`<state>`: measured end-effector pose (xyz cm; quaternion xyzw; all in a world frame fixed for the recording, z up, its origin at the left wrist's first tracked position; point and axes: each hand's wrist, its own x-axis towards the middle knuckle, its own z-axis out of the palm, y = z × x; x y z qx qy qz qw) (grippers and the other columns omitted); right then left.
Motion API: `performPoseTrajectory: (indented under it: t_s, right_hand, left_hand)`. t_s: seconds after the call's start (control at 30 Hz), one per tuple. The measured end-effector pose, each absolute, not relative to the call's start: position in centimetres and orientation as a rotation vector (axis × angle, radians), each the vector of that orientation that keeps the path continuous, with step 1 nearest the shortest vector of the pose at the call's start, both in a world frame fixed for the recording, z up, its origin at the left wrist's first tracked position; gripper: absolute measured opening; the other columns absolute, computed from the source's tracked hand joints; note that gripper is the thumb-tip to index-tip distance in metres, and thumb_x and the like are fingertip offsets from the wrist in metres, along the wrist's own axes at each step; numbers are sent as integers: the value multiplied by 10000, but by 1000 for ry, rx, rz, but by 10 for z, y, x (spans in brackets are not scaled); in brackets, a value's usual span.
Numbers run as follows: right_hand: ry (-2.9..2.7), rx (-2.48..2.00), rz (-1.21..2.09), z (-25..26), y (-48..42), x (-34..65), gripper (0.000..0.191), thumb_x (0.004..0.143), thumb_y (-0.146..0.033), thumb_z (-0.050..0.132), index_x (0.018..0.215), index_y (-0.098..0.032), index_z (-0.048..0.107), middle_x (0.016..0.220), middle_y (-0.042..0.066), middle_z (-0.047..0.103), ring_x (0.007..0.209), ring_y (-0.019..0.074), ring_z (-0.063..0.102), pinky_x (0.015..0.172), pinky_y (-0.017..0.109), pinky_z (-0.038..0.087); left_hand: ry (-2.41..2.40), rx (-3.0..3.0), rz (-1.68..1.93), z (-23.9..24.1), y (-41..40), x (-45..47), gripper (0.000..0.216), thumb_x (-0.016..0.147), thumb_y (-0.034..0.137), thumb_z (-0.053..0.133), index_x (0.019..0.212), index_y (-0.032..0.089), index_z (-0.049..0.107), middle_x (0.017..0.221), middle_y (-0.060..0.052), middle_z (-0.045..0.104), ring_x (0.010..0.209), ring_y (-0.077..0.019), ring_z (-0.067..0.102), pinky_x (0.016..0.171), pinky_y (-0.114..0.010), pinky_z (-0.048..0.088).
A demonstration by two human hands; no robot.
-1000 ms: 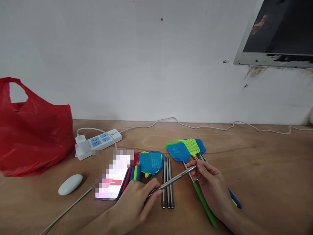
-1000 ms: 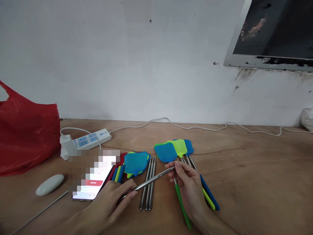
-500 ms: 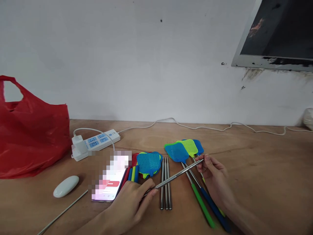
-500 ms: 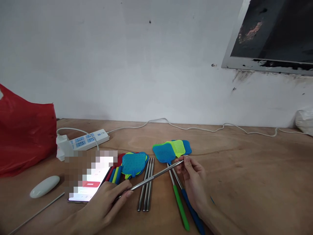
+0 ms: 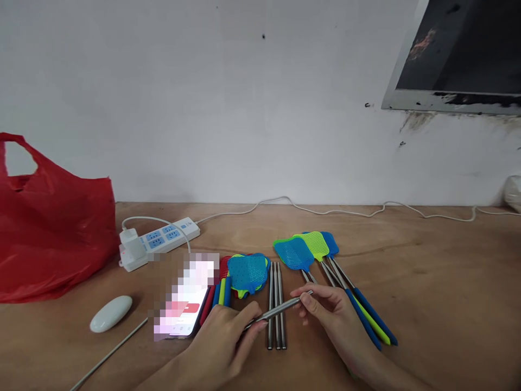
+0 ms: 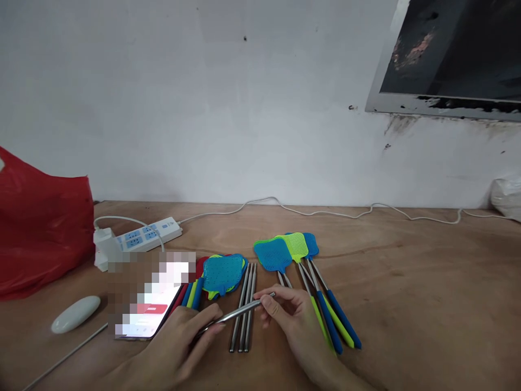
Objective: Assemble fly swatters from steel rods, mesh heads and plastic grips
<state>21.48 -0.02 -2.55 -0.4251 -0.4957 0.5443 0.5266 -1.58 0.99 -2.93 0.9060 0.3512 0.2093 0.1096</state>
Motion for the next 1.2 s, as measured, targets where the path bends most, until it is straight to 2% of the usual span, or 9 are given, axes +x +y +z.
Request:
performPoseTrajectory:
  t_s: [0.2,0.4,0.6,0.7,0.8,0.9,0.97,1.07,1.2]
  right_hand:
    - [-1063,-992,1331,-22,5,215,367,755,-525,783,819,-165,757,684,43,688,570,122,577,501,220,471]
    - [-689,-1013,1145,-14,16,233,422,674,-556,826,696,-195,610,517,-64,495,413,57,414,358,155,316]
    - [-812,-1149,1083,-7,22,247,469,743,-626,725,709,-211,508,538,-58,552,331,35,334,289,142,236]
    - [-1045,-1207,1072,-15,24,246,449,829,-646,621,771,-212,524,527,-61,548,322,54,385,279,150,275]
    - [-1186,-1235,1103,-24,25,243,455,833,-600,645,1059,-214,562,646,-50,606,376,79,452,275,160,330]
    - [-1235,-1199,1136,-31,26,240,705,781,-523,729,1355,-229,445,935,36,679,605,149,611,374,226,503]
    - [-1270,-1162,1152,-34,25,239,756,783,-477,735,1422,-242,407,1147,96,655,772,185,653,521,302,598]
    - [-1357,-1148,1134,-35,23,239,626,839,-438,678,1398,-252,467,1229,111,631,855,199,651,626,345,607]
    - [-1614,-1241,950,-30,19,240,274,927,-400,567,1123,-233,659,1080,78,685,848,208,646,658,329,554]
  left_hand:
    - [989,2561,637,-22,12,-15,207,1040,275,371,878,238,495,620,51,552,514,-155,551,509,-269,289]
    - [906,2589,671,-24,14,-17,199,1017,283,407,843,234,489,638,39,569,563,-160,567,535,-266,319]
    - [903,2701,761,-26,15,-13,194,998,202,435,816,214,503,751,-5,601,672,-179,568,592,-281,357]
    - [880,2790,755,-23,15,-13,183,985,170,440,826,204,524,787,-23,599,723,-197,554,633,-302,385]
    - [859,2839,677,-20,15,-12,175,975,149,442,847,197,553,827,-36,607,762,-205,551,678,-320,419]
    - [852,2845,588,-18,14,-12,148,964,135,457,891,195,571,886,-46,626,817,-216,562,736,-337,446]
    - [849,2828,546,-17,13,-11,134,961,127,468,932,198,577,924,-48,639,856,-222,574,783,-346,459]
    - [833,2791,528,-16,12,-10,124,955,130,487,964,207,584,958,-49,652,898,-226,592,839,-351,472]
    - [816,2740,527,-15,12,-10,142,953,127,493,1003,219,588,992,-49,661,935,-225,606,875,-348,480]
